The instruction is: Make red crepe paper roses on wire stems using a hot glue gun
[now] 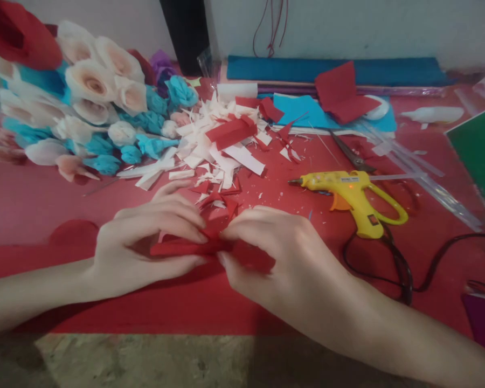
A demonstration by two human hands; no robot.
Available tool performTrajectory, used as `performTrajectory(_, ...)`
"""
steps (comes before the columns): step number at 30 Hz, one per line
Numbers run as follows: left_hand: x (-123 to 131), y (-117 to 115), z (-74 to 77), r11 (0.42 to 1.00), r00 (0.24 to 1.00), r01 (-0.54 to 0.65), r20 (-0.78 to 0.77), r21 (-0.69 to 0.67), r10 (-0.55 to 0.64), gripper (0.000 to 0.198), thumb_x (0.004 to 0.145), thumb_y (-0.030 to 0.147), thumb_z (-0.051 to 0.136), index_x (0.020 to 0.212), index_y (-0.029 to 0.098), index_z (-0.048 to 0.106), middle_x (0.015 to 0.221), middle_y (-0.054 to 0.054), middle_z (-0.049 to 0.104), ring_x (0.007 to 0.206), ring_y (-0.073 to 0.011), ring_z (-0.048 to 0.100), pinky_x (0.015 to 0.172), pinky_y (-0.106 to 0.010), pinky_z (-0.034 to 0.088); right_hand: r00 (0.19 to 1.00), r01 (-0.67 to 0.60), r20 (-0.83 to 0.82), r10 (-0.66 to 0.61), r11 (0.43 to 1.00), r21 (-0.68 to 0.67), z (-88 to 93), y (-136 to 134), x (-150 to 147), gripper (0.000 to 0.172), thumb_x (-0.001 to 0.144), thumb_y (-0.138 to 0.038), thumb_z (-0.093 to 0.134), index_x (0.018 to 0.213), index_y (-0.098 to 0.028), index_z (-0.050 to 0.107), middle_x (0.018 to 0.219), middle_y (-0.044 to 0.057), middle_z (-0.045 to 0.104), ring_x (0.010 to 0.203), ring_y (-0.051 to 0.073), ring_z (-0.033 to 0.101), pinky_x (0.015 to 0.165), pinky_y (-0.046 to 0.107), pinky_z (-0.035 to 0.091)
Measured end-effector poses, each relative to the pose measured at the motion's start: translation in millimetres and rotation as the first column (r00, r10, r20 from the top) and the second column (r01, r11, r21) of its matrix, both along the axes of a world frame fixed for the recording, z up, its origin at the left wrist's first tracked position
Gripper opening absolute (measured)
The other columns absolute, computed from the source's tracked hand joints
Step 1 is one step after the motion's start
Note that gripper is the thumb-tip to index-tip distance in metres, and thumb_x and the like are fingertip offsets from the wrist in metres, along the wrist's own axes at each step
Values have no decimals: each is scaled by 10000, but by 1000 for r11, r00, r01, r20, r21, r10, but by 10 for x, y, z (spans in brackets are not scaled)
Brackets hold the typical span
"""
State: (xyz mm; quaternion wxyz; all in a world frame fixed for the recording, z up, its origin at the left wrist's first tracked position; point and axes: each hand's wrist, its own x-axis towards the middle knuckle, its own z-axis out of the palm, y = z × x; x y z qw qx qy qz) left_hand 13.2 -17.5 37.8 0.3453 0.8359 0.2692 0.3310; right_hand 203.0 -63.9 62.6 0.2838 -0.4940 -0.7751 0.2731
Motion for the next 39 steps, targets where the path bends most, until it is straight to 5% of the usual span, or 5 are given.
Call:
performTrajectory(9,-8,-6,4,1000,1000,-16,-25,8,16,105,669,228,678,713,238,584,723,32,692,700,-141,638,986,-420,344,997,6,78,-19,987,162,44,-18,-16,176,696,-63,538,820,-160,618,808,-11,651,728,81,601,712,151,486)
performTrajectory(17,-1,-8,17,1000,1000,-2,-20,-13,1,108,672,232,680,713,235,579,717,23,686,684,-142,634,993,-427,336,997,-9,78,-1,991,132,52,-18,-24,62,730,-122,571,768,-152,610,755,-18,640,681,69,585,649,152,473)
performTrajectory(25,7,-6,13,999,1000,5,7,-46,-5,119,671,193,685,722,198,578,729,13,680,701,-135,627,976,-422,345,992,-6,125,-16,984,177,32,-31,12,170,699,-69,545,827,-151,620,801,-21,648,719,74,593,691,158,468)
performTrajectory(32,-4,-17,-30,973,992,-50,104,-225,75,130,642,178,710,717,185,604,717,1,675,742,-162,622,852,-359,447,963,32,233,-132,921,388,96,-59,-5,83,747,-160,584,816,-158,630,823,-14,648,724,103,575,703,239,452)
performTrajectory(39,33,-39,-16,895,983,-104,93,-433,159,127,641,179,710,707,163,603,711,19,646,679,-90,600,668,-187,496,917,-100,387,-92,889,448,131,-10,15,165,842,-200,490,750,-209,627,765,-47,659,665,94,574,651,265,428)
